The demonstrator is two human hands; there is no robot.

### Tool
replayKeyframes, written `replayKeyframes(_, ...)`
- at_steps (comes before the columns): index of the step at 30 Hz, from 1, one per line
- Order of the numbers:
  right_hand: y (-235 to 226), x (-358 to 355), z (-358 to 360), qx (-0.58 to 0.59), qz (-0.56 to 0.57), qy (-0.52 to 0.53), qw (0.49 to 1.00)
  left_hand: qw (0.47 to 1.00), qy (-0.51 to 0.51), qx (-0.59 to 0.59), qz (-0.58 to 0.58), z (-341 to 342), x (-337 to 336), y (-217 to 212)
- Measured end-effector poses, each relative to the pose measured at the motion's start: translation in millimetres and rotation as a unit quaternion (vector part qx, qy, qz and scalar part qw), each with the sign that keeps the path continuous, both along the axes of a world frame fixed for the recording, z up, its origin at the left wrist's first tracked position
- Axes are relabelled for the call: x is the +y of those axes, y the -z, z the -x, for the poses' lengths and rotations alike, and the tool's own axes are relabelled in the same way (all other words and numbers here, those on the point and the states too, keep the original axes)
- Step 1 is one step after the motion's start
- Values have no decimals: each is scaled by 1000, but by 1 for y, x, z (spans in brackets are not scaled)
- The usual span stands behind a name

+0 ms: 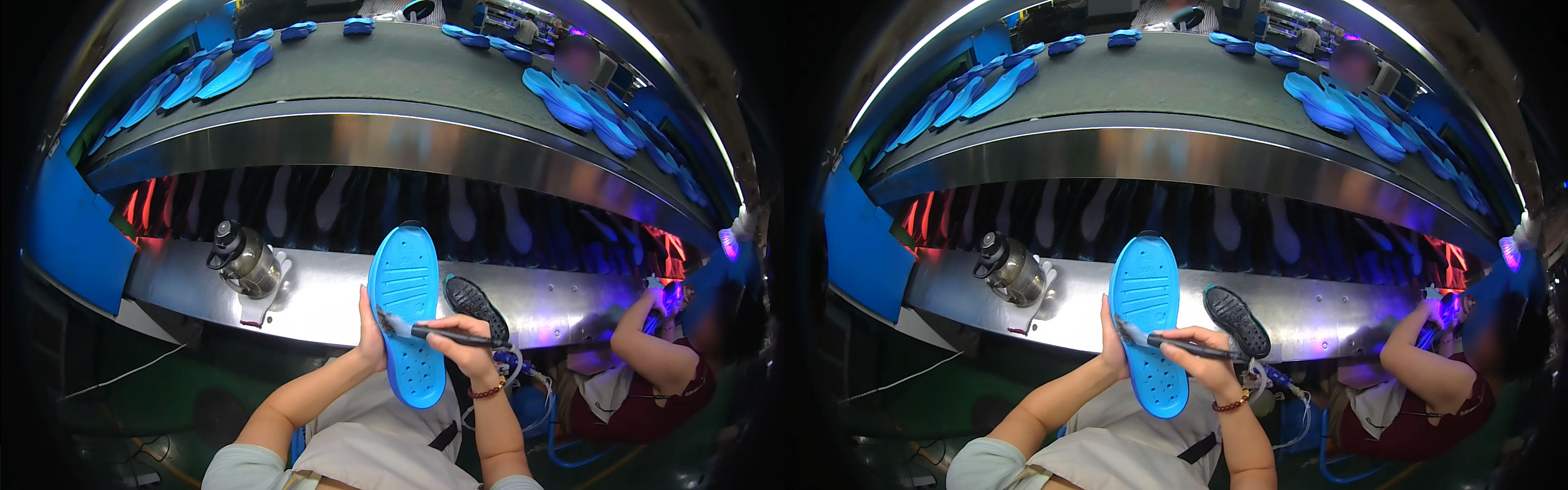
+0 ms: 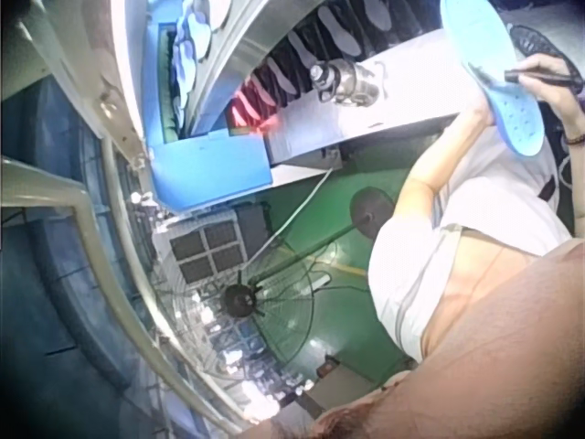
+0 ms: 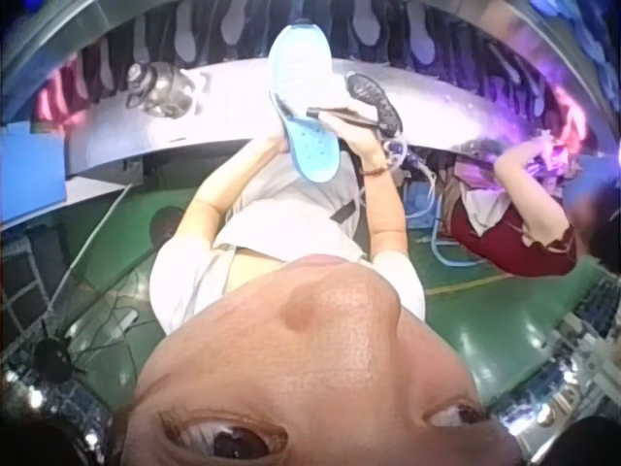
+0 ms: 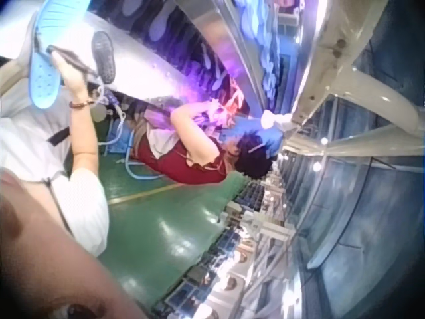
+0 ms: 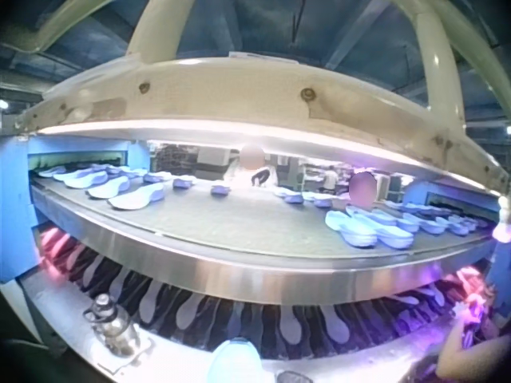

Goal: The person repeatedly takes shoe soles from an upper conveyor belt, coats their surfaces using a brush applicator tool, and places them back onto the conveyor belt.

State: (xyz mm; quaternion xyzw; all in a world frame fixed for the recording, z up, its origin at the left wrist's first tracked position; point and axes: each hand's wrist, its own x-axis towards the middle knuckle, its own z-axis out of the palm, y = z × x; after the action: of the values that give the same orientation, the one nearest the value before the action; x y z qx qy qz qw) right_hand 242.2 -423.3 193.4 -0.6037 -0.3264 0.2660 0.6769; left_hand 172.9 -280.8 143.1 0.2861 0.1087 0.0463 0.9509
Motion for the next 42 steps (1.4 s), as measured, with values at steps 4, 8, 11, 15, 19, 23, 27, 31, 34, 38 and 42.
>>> replayKeyframes(4, 14, -11, -11, 69, -121, -129, 982, 997, 30, -71, -15, 1, 3, 1)
replayKeyframes(8, 13, -2, -7, 67, -29, 44, 996, 998, -53, 21, -2, -6, -5, -8)
replayKeyframes(11, 12, -7, -3, -51, -39, -64, 996, 999, -33, 17, -18, -3, 0, -12)
replayKeyframes(15, 14, -14, -7, 141, -118, 34, 982, 999, -35, -33, 13, -11, 0, -7)
replayKeyframes(19, 1, -12, -4, -140, 38, -21, 989, 997, -69, -23, -21, -10, 5, -21)
replayKeyframes(23, 3, -14, -6, 73, -87, -50, 992, 991, -108, -71, -17, -14, 14, -24)
replayKeyframes(27, 0, -8, -2, -128, 19, -21, 991, 988, -128, -90, 13, -16, 22, -28)
replayKeyframes(31, -2, -12, -16, -95, -93, -192, 972, 979, -139, -145, 21, -11, 28, -28)
replayKeyframes(34, -9, -4, -3, -12, -13, 86, 996, 983, -143, -116, 30, -14, 29, -36)
replayKeyframes(38, -8, -18, 3, -211, 25, -100, 972, 979, -138, -148, 34, -12, 34, -29)
replayKeyframes(42, -14, -19, 0, -64, 5, -75, 995, 976, -170, -136, 13, -11, 42, -26)
